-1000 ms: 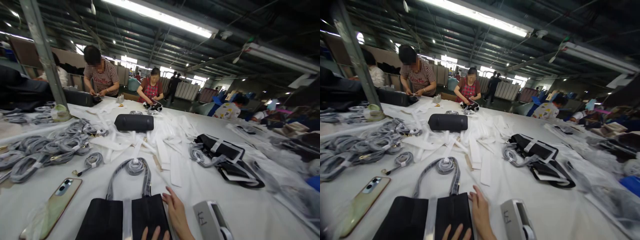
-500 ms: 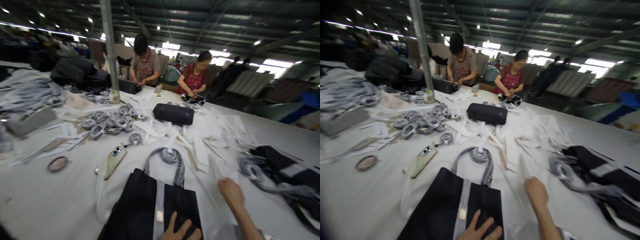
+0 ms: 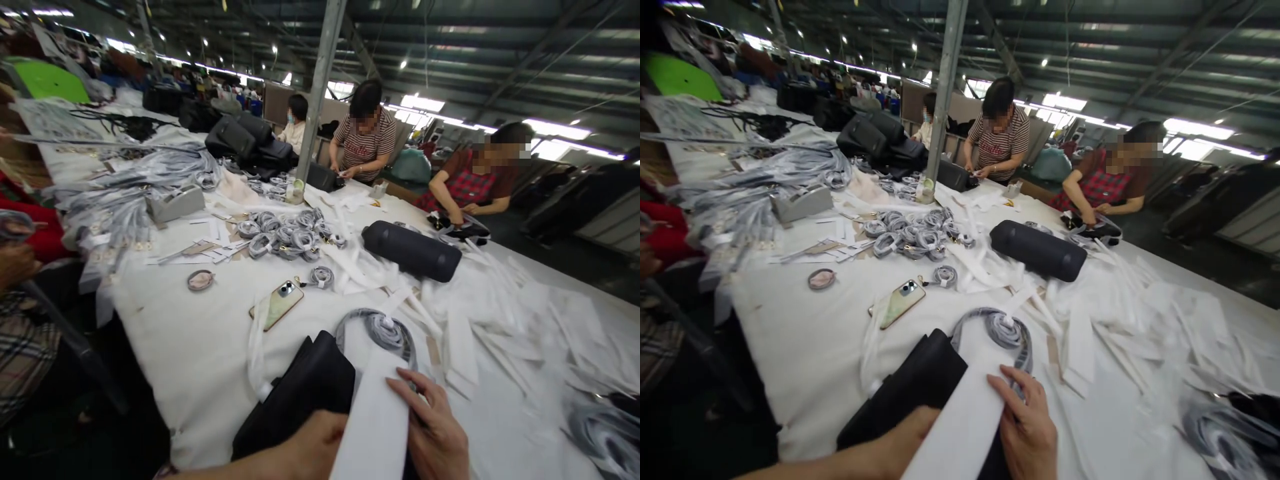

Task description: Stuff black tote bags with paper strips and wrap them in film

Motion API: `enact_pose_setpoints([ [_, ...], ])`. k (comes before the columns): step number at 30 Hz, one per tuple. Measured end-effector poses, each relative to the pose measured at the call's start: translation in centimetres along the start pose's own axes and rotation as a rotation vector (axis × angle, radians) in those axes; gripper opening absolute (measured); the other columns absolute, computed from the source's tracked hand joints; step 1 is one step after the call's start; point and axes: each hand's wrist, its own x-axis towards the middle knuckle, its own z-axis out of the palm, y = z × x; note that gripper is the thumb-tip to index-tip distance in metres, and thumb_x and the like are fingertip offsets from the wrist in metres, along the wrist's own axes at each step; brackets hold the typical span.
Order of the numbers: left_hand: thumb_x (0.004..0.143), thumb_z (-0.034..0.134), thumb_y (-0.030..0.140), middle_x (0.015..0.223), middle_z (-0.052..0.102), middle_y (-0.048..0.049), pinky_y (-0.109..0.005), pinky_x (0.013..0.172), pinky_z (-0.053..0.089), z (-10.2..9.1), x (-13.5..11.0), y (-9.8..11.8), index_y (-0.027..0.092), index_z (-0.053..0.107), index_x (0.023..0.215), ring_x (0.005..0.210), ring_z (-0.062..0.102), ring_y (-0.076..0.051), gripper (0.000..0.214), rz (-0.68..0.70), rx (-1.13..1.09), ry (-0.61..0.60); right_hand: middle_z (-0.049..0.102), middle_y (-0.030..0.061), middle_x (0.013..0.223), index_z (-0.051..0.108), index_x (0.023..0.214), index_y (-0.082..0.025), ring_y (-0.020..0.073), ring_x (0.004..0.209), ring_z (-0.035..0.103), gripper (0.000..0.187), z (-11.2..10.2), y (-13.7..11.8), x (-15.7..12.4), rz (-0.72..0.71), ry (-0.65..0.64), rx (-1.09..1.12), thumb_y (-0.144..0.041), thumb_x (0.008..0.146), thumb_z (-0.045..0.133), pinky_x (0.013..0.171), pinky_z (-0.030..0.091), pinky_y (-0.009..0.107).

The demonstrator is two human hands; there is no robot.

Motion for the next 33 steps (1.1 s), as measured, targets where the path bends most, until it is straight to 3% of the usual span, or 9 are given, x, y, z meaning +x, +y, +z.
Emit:
enact_pose_setpoints([
  [3, 0.083, 0.039, 0.071, 0.093, 0.068, -0.0099, -0.027, 0.064, 0.049, -4.0, -2.9, 1.2, 0.014, 0.063, 0.109, 0.072, 0.064, -0.017, 0.066, -0.205, -0.446, -0.019, 0.062, 0.0079, 0.111, 0.070, 0.103, -0.028, 0.0246, 0.106, 0.057, 0.031, 2.1, -1.8, 2.1, -0.184, 0.007, -0.010, -0.012, 0.084, 0.050, 0.085, 0.052, 0.042],
  [5, 0.078, 0.054, 0.068, 0.092, 0.069, -0.0101, -0.027, 0.069, 0.050, -6.1, -4.9, 2.1, 0.013, 0.065, 0.106, 0.074, 0.064, -0.017, 0.062, -0.237, -0.626, -0.091, 0.062, 0.0088, 0.111, 0.069, 0.104, -0.027, 0.0249, 0.109, 0.055, 0.035, 3.6, -3.2, 3.1, -0.327, 0.001, 0.002, -0.006, 0.085, 0.048, 0.086, 0.051, 0.043],
  [8, 0.068, 0.080, 0.038, 0.092, 0.070, -0.0100, -0.028, 0.076, 0.050, -8.4, -7.3, 3.7, 0.012, 0.064, 0.107, 0.079, 0.066, -0.018, 0.050, -0.139, -0.598, -0.075, 0.061, 0.0123, 0.119, 0.062, 0.117, -0.022, 0.0256, 0.115, 0.052, 0.036, 5.8, -5.3, 3.9, -0.442, -0.100, -0.023, -0.007, 0.087, 0.048, 0.090, 0.049, 0.044],
  [11, 0.074, 0.076, 0.029, 0.100, 0.070, -0.0105, -0.029, 0.076, 0.052, -11.0, -8.6, 5.0, 0.014, 0.059, 0.116, 0.082, 0.066, -0.019, 0.048, 0.009, -0.597, 0.263, 0.051, 0.0177, 0.134, 0.046, 0.134, -0.015, 0.0295, 0.126, 0.045, 0.052, 7.2, -7.0, 4.5, -0.506, -0.382, -0.086, -0.026, 0.086, 0.062, 0.099, 0.042, 0.050],
  [15, 0.082, 0.068, 0.035, 0.113, 0.066, -0.0072, -0.030, 0.080, 0.051, -13.6, -8.7, 5.1, 0.023, 0.047, 0.130, 0.094, 0.064, -0.021, 0.054, 0.165, -0.568, 0.658, 0.053, 0.0133, 0.131, 0.044, 0.133, -0.021, 0.0343, 0.126, 0.042, 0.085, 8.5, -8.5, 5.2, -0.620, -0.749, -0.139, -0.044, 0.062, 0.083, 0.106, 0.026, 0.063],
  [18, 0.083, 0.067, 0.037, 0.111, 0.066, -0.0079, -0.029, 0.075, 0.051, -13.3, -8.2, 3.9, 0.023, 0.044, 0.130, 0.095, 0.063, -0.022, 0.055, 0.169, -0.511, 0.648, 0.060, 0.0060, 0.105, 0.056, 0.113, -0.023, 0.0288, 0.105, 0.053, 0.065, 9.3, -9.0, 4.9, -0.595, -0.771, -0.190, -0.040, 0.058, 0.086, 0.105, 0.025, 0.060],
  [22, 0.083, 0.067, 0.039, 0.107, 0.066, -0.0074, -0.029, 0.073, 0.049, -11.5, -7.5, 2.4, 0.022, 0.046, 0.126, 0.087, 0.063, -0.020, 0.052, 0.169, -0.524, 0.609, 0.056, -0.0001, 0.078, 0.053, 0.080, -0.022, 0.0186, 0.076, 0.053, 0.012, 9.5, -8.9, 3.3, -0.666, -0.631, -0.141, -0.016, 0.081, 0.063, 0.092, 0.037, 0.042],
  [26, 0.082, 0.067, 0.038, 0.109, 0.064, -0.0049, -0.031, 0.079, 0.047, -10.9, -7.0, 1.9, 0.024, 0.048, 0.125, 0.087, 0.061, -0.018, 0.049, 0.171, -0.466, 0.536, 0.055, 0.0001, 0.072, 0.049, 0.075, -0.020, 0.0161, 0.073, 0.052, 0.025, 8.8, -8.9, 2.2, -0.695, -0.570, -0.013, -0.005, 0.091, 0.038, 0.091, 0.035, 0.038],
  [33, 0.083, 0.061, 0.035, 0.106, 0.065, -0.0052, -0.036, 0.093, 0.041, -11.2, -6.3, 1.9, 0.021, 0.054, 0.123, 0.102, 0.057, -0.024, 0.044, 0.104, -0.116, 0.356, 0.054, -0.0004, 0.068, 0.050, 0.072, -0.019, 0.0146, 0.072, 0.053, 0.030, 8.6, -8.8, 2.1, -0.684, -0.532, 0.047, -0.004, 0.092, 0.034, 0.092, 0.035, 0.037],
])
